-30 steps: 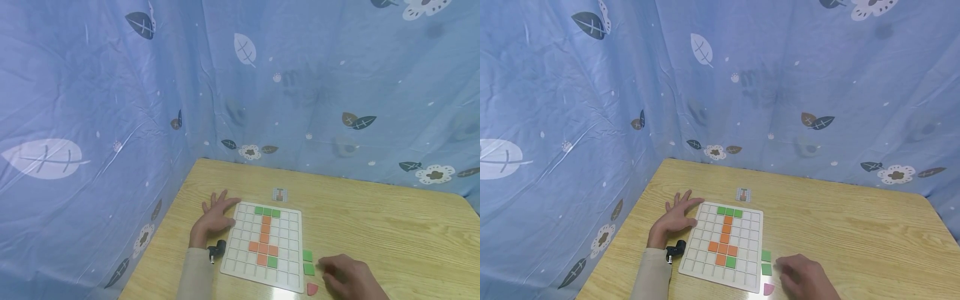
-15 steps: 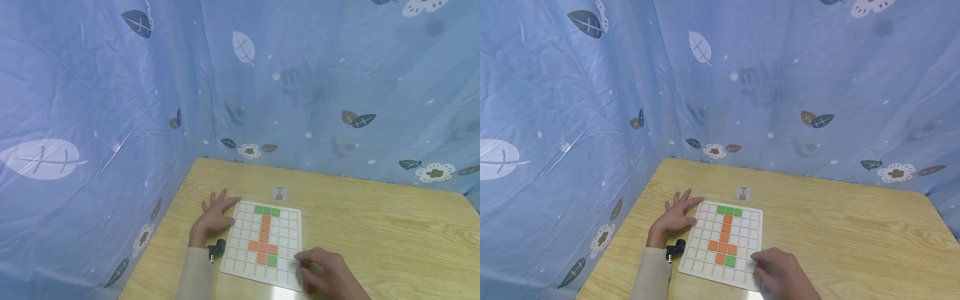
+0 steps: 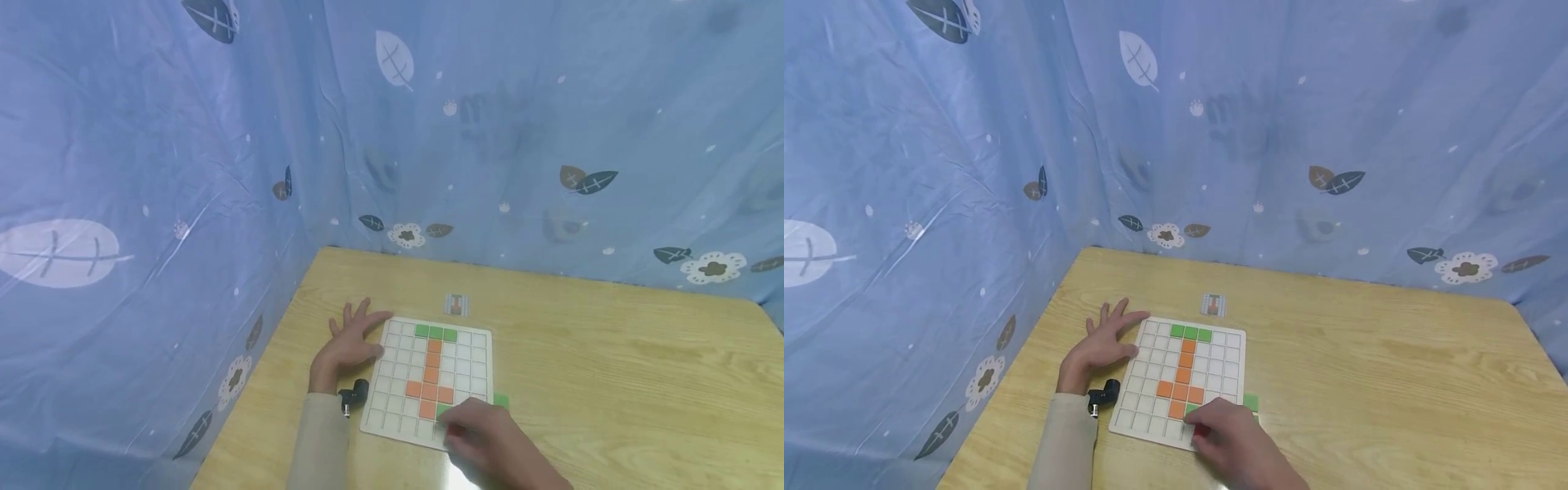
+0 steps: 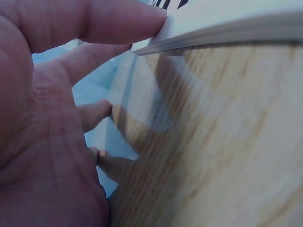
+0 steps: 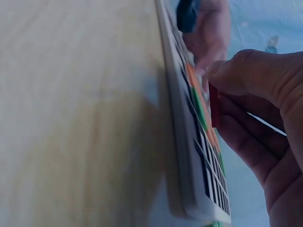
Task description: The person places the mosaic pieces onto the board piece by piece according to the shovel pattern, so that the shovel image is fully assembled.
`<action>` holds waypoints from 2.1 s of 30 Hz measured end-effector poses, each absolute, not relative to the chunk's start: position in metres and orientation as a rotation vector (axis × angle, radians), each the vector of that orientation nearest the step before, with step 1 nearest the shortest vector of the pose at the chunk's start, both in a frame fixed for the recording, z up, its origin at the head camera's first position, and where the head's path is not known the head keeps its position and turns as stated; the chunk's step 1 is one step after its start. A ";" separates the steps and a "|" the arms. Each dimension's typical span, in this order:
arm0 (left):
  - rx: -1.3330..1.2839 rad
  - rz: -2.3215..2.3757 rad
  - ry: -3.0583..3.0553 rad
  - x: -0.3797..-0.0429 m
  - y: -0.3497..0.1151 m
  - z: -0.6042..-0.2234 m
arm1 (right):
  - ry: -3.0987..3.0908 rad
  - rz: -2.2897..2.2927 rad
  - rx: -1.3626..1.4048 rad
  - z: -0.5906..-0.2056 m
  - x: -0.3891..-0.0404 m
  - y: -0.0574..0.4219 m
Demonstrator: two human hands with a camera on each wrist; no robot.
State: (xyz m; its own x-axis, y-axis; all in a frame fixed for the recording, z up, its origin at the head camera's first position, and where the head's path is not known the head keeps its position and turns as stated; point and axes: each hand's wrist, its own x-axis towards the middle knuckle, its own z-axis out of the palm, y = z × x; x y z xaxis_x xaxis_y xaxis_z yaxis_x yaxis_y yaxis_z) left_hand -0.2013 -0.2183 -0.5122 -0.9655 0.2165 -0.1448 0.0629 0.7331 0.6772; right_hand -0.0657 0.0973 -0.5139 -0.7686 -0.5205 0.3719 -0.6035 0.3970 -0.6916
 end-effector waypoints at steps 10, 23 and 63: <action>0.230 1.051 2.722 -0.203 -0.218 -0.512 | -2.675 1.114 1.075 -0.514 -0.067 0.082; 0.228 1.027 2.728 -0.204 -0.217 -0.509 | -2.568 1.110 1.062 -0.519 -0.066 0.084; 0.216 1.064 2.705 -0.204 -0.216 -0.511 | -2.473 1.041 0.602 -0.516 -0.093 0.198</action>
State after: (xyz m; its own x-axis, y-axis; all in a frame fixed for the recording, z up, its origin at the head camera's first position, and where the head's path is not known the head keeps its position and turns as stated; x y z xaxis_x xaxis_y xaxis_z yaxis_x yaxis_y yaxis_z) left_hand -0.2043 -0.2158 -0.5109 -0.9634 0.2181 -0.1557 0.0536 0.7261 0.6855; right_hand -0.0932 0.1980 -0.5163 -0.8319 -0.2345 0.5029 -0.5236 0.6319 -0.5714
